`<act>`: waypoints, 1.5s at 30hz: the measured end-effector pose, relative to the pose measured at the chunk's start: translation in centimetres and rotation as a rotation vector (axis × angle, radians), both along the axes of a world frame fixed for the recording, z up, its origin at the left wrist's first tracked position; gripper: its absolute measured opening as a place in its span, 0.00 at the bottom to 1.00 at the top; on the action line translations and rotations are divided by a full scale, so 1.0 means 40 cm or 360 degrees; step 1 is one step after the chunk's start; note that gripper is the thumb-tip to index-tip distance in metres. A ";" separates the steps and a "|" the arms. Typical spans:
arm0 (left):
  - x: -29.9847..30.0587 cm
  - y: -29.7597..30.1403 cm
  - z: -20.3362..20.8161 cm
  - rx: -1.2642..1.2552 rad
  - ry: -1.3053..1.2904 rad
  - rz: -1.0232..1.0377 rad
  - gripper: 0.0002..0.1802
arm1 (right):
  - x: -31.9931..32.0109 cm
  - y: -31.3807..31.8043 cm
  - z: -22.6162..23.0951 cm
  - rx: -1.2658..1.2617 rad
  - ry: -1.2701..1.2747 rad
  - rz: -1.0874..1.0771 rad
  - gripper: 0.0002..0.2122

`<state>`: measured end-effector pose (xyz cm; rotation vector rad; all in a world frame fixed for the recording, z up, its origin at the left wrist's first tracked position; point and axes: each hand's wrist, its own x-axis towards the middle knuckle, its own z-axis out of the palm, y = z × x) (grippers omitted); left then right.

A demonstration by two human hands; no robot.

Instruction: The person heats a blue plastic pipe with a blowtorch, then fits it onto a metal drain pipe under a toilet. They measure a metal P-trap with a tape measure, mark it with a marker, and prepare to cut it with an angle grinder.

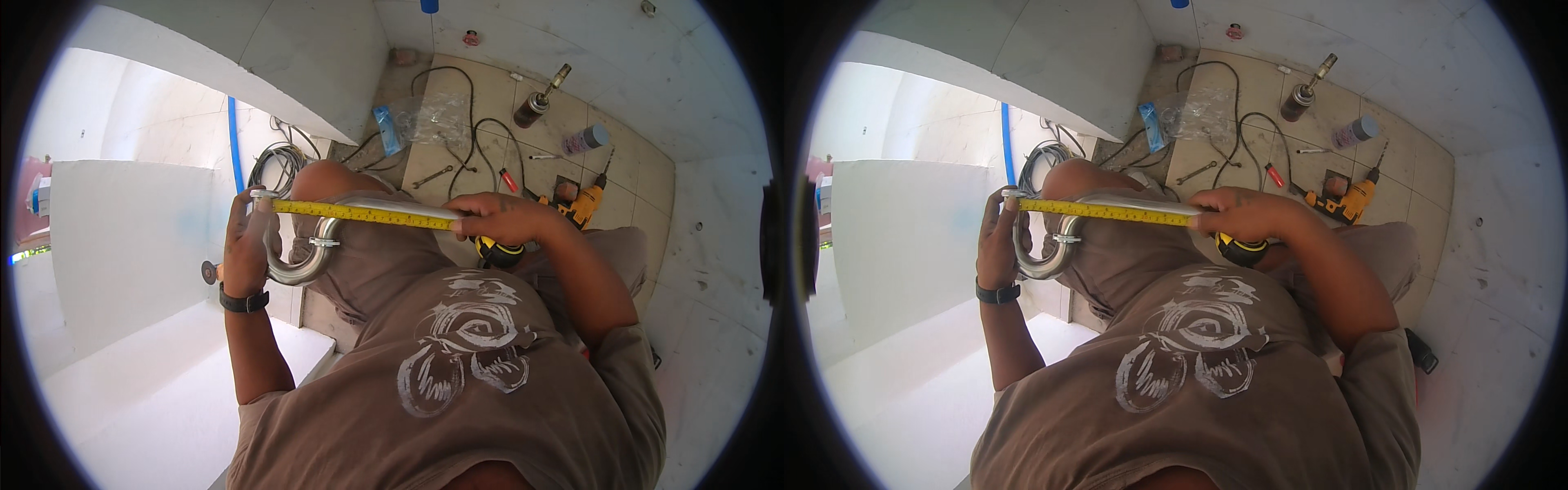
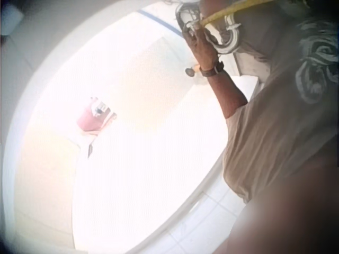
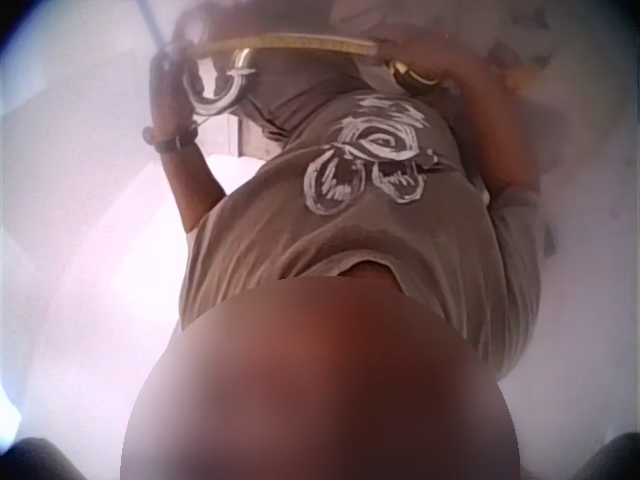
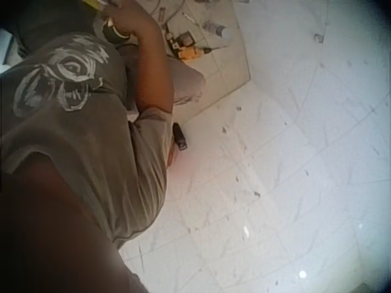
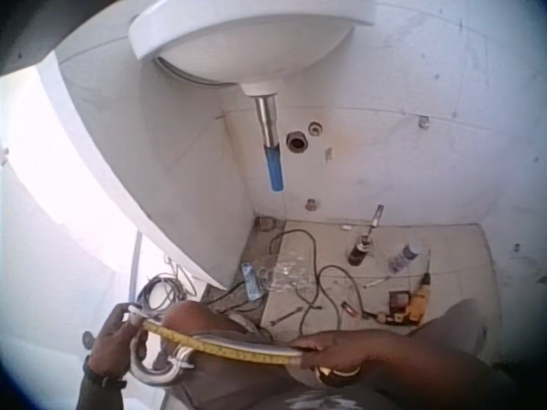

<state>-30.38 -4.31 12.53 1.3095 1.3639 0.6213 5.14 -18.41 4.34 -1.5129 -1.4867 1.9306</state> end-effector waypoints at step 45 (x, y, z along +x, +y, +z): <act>0.396 0.097 0.043 0.0039 0.1103 -0.2648 0.31 | -0.030 -0.008 0.104 0.0351 -0.0499 -0.0119 0.21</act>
